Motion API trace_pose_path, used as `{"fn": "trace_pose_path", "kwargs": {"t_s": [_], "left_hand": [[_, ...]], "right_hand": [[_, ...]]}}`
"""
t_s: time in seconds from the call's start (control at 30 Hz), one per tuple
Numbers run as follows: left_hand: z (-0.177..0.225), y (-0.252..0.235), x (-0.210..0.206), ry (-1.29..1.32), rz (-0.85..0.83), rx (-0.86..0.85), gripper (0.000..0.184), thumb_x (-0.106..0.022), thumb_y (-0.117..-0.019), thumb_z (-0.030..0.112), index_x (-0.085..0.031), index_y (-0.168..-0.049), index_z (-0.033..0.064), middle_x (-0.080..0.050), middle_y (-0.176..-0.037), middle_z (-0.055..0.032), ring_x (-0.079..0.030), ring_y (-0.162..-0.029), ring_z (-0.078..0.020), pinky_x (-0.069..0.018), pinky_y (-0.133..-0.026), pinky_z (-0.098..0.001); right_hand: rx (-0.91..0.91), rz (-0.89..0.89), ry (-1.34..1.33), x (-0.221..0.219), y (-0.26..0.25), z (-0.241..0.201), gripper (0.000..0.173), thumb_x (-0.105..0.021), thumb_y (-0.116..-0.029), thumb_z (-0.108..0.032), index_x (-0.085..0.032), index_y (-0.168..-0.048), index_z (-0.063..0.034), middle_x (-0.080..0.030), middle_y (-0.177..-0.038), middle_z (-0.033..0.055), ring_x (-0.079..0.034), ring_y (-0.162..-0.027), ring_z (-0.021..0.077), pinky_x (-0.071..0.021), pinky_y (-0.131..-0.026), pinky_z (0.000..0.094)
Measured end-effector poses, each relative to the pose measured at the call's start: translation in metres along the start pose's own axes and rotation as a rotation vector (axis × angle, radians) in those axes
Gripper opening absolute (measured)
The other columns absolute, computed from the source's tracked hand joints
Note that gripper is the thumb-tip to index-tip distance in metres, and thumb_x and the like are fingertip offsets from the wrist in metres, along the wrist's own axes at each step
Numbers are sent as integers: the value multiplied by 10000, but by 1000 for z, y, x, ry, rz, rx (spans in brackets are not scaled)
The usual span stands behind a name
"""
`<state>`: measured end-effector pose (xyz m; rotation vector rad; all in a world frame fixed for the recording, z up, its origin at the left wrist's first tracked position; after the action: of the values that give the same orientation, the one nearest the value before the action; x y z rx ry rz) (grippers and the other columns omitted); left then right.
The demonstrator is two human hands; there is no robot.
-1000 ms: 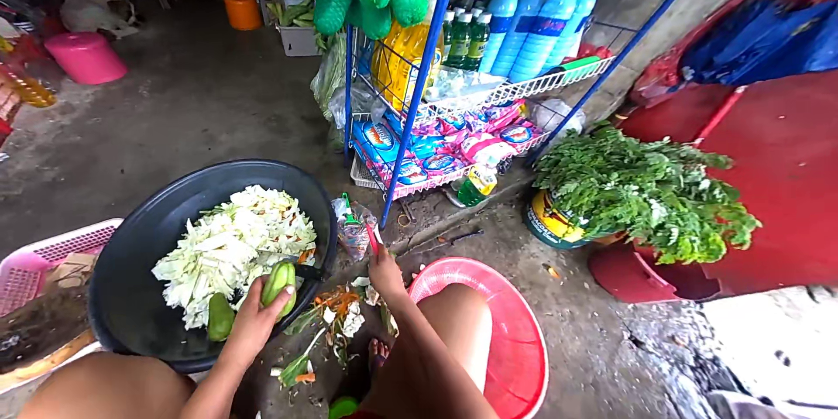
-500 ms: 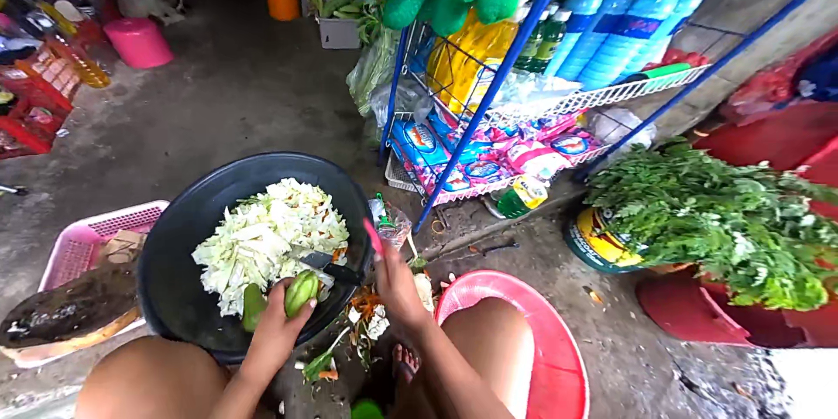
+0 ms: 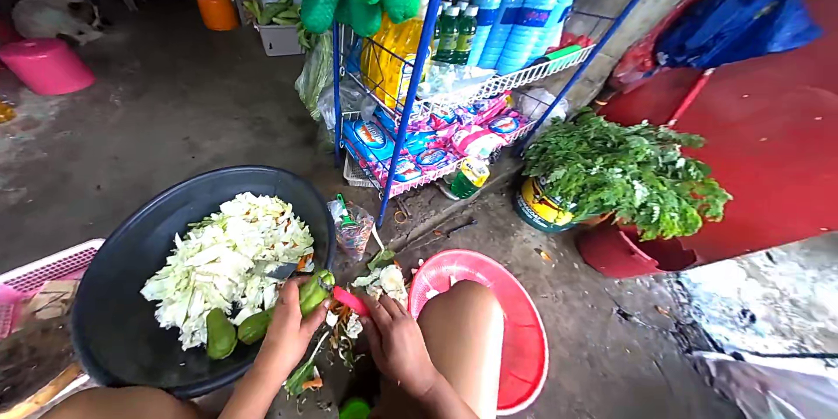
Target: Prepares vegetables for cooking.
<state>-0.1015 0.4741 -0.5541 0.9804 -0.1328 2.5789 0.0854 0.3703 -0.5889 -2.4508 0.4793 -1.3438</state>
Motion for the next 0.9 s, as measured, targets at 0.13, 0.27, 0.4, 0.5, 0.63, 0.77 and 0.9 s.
{"fn": "trace_pose_path", "kwargs": {"t_s": [0.13,0.27,0.4,0.5,0.63,0.77,0.9], "left_hand": [[-6,5,-4,16,8,-54,590,-762,-913,262,-514,-1372,-12,-607,-1301,-228,-627,-1187,-304,-515,-1041,-467],[-13,7,-1,37,26,-112,586,-755,-905,253,-517,-1367,-19,-619,-1283,-223,-637,-1165,-290,-524,-1026,-457],[-14,1,13,76,-33,-94,630,-734,-883,342,-514,-1370,10,-646,-1232,-171,-658,-1106,-222,-547,-980,-419],[-10,-3,23,113,-187,-73,622,-731,-892,345,-514,-1379,25,-648,-1225,-147,-653,-1107,-197,-544,-983,-400],[-7,-5,27,217,-349,-30,646,-731,-886,364,-498,-1396,44,-651,-1231,-96,-657,-1107,-132,-555,-982,-338],[-4,1,27,229,-424,-72,645,-757,-863,343,-519,-1375,32,-665,-1208,-96,-665,-1088,-141,-564,-969,-356],[8,9,15,517,-348,-50,713,-752,-884,392,-463,-1410,7,-675,-1198,-73,-683,-1068,-138,-589,-946,-348]], "right_hand": [[-97,-112,-144,7,-1,-1,406,-464,-1070,-363,-713,-1290,-129,-728,-1027,111,-723,-946,276,-613,-796,470],[-157,-220,-285,18,-2,-6,417,-446,-1087,-362,-696,-1312,-115,-723,-1064,121,-712,-971,268,-597,-836,489],[-98,-149,-254,21,6,-4,424,-440,-1083,-392,-717,-1282,-141,-732,-1022,85,-721,-939,231,-610,-800,458],[-54,-112,-228,21,9,2,429,-440,-1083,-398,-718,-1289,-146,-726,-1006,81,-713,-922,225,-611,-787,440],[-34,-100,-269,20,7,2,421,-441,-1082,-392,-714,-1289,-147,-722,-1015,79,-709,-944,218,-607,-810,435],[-257,-283,-220,16,4,8,425,-436,-1084,-392,-695,-1334,-165,-729,-1100,105,-711,-1012,269,-590,-868,496],[-700,-579,-411,-12,9,41,485,-372,-1114,-419,-620,-1392,-109,-709,-1215,170,-685,-1126,327,-508,-1015,593]]}}
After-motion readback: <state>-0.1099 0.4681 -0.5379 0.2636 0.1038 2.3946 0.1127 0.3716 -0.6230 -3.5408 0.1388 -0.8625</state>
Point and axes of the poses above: each hand's wrist, its own y-axis away from the middle knuckle, its own x-axis out of the back of the hand, z = x × y, the point moved 1 cm from there along -y, towards the middle knuckle
